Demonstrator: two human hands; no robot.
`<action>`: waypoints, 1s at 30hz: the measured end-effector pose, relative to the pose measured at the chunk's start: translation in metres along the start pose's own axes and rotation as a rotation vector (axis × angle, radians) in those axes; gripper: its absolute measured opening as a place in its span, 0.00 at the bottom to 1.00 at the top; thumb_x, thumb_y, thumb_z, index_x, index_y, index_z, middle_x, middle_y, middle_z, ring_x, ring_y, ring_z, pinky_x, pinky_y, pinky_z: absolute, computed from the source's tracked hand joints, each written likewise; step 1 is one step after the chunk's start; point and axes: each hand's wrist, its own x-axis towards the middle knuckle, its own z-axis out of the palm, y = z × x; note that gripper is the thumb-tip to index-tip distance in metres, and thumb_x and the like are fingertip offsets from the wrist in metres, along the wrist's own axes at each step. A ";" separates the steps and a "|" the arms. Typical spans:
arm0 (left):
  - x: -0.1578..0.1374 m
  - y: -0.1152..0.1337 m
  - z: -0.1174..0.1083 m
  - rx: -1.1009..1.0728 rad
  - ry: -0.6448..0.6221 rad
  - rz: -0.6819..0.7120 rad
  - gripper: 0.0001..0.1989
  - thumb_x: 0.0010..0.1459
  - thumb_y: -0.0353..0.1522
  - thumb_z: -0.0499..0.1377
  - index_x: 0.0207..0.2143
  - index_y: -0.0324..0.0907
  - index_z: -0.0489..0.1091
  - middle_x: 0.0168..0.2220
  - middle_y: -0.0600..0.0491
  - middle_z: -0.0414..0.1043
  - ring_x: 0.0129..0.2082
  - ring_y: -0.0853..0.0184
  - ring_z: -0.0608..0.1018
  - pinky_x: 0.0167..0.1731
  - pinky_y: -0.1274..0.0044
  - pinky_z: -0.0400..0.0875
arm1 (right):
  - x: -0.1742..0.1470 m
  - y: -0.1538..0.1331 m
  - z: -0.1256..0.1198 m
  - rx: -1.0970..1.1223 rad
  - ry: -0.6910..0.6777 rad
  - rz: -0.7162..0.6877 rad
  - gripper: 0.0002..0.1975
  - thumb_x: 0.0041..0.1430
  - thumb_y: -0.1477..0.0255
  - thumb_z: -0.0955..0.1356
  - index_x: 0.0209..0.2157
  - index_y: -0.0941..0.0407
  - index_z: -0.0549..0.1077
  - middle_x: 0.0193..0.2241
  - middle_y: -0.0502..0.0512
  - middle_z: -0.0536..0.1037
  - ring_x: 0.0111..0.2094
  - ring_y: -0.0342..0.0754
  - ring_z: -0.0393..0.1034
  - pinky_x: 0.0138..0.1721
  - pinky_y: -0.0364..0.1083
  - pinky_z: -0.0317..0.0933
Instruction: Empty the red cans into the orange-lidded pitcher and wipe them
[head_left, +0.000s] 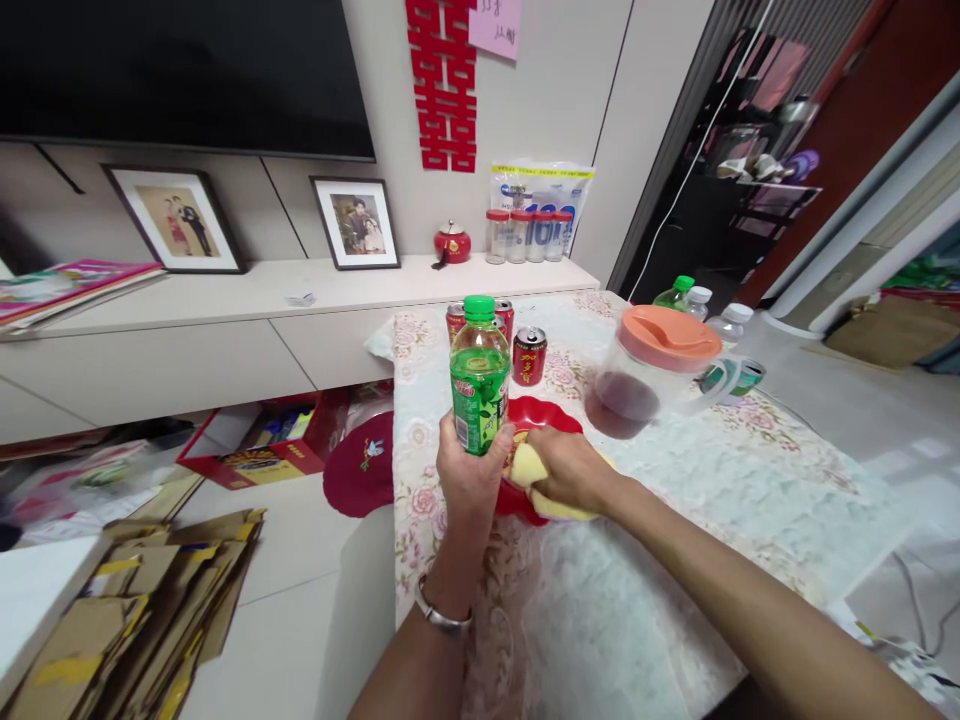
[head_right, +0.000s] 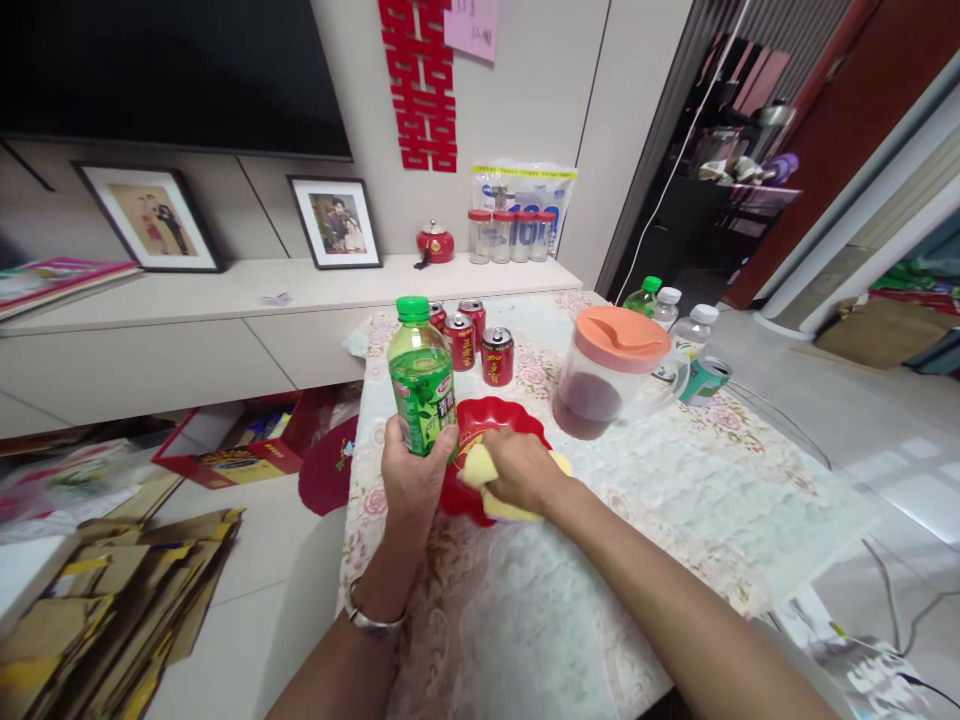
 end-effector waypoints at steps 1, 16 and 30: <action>0.000 -0.001 0.000 0.007 0.006 -0.002 0.25 0.47 0.48 0.70 0.43 0.45 0.71 0.35 0.53 0.80 0.34 0.59 0.82 0.38 0.69 0.78 | 0.001 0.003 -0.004 0.018 0.012 0.030 0.19 0.56 0.70 0.75 0.50 0.56 0.76 0.48 0.62 0.84 0.46 0.58 0.79 0.42 0.49 0.64; -0.001 -0.003 0.001 0.054 0.037 -0.030 0.25 0.46 0.48 0.69 0.43 0.46 0.71 0.36 0.51 0.80 0.37 0.57 0.82 0.40 0.68 0.77 | 0.012 -0.015 0.020 0.018 0.053 0.094 0.23 0.66 0.60 0.76 0.57 0.56 0.75 0.56 0.60 0.78 0.56 0.59 0.74 0.57 0.62 0.70; 0.000 0.000 -0.001 0.029 0.069 -0.006 0.20 0.49 0.47 0.68 0.38 0.47 0.69 0.32 0.53 0.80 0.33 0.59 0.83 0.36 0.70 0.78 | 0.016 0.000 -0.007 0.153 0.336 0.177 0.38 0.63 0.59 0.75 0.69 0.58 0.65 0.62 0.69 0.73 0.63 0.65 0.66 0.60 0.60 0.62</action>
